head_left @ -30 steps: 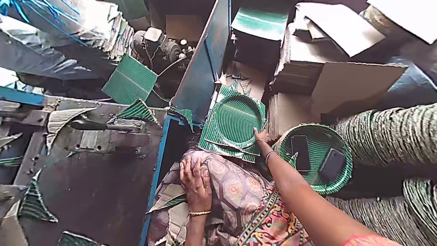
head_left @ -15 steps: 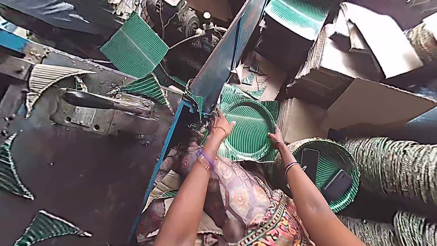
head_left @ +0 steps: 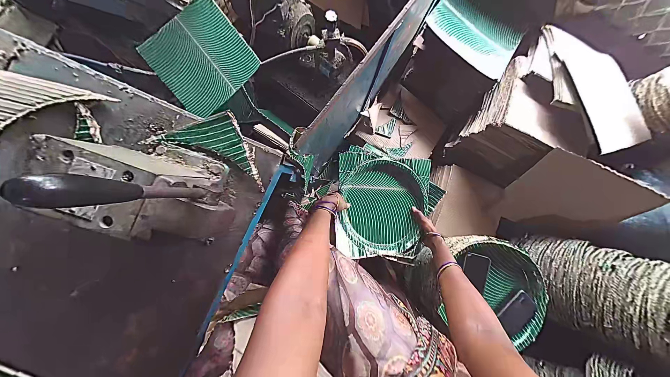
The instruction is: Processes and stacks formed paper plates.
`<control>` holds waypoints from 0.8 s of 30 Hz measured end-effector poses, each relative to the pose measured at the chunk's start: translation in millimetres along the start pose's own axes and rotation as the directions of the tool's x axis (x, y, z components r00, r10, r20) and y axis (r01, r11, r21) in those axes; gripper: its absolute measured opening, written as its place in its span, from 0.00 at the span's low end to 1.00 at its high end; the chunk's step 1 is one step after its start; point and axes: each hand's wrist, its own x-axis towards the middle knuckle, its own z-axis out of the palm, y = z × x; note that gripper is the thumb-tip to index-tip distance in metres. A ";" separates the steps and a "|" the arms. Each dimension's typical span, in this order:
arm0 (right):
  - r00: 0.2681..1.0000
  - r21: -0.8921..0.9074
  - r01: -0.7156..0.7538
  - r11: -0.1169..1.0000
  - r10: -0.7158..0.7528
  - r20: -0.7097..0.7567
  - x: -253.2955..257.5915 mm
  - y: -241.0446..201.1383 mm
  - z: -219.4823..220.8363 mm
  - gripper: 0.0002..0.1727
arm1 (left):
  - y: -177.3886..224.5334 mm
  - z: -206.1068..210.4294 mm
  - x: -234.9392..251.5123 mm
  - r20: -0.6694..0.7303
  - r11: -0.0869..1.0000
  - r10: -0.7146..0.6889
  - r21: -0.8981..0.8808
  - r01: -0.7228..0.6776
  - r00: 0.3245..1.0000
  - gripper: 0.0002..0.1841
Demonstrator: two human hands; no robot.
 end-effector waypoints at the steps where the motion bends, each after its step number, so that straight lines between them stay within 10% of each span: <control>1: 1.000 0.090 -0.010 0.996 0.010 0.010 3.6 2.9 3.7 0.37 | -1.3 -1.9 9.1 0.007 1.000 0.020 0.000 -0.020 1.000 0.34; 13: 0.996 0.531 0.087 0.843 -0.090 -0.021 -23.7 10.0 27.0 0.21 | 2.6 -36.3 -10.5 0.036 0.994 0.024 -0.110 -0.020 0.999 0.39; 18: 0.904 0.543 0.411 0.733 -0.404 -0.139 -46.6 -31.4 -2.9 0.14 | 19.1 -52.8 -63.8 -0.126 0.950 0.151 -0.255 -0.179 0.980 0.40; 21: 0.785 0.463 0.599 0.653 -0.594 -0.177 -98.8 -81.0 -55.2 0.16 | 24.9 -37.8 -130.5 -0.480 0.765 0.253 -0.432 -0.477 0.840 0.54; 24: 0.761 0.450 0.628 0.635 -0.621 -0.185 -230.8 -158.3 -107.2 0.15 | 21.1 7.2 -218.9 -0.774 0.506 0.314 -0.353 -0.787 0.549 0.65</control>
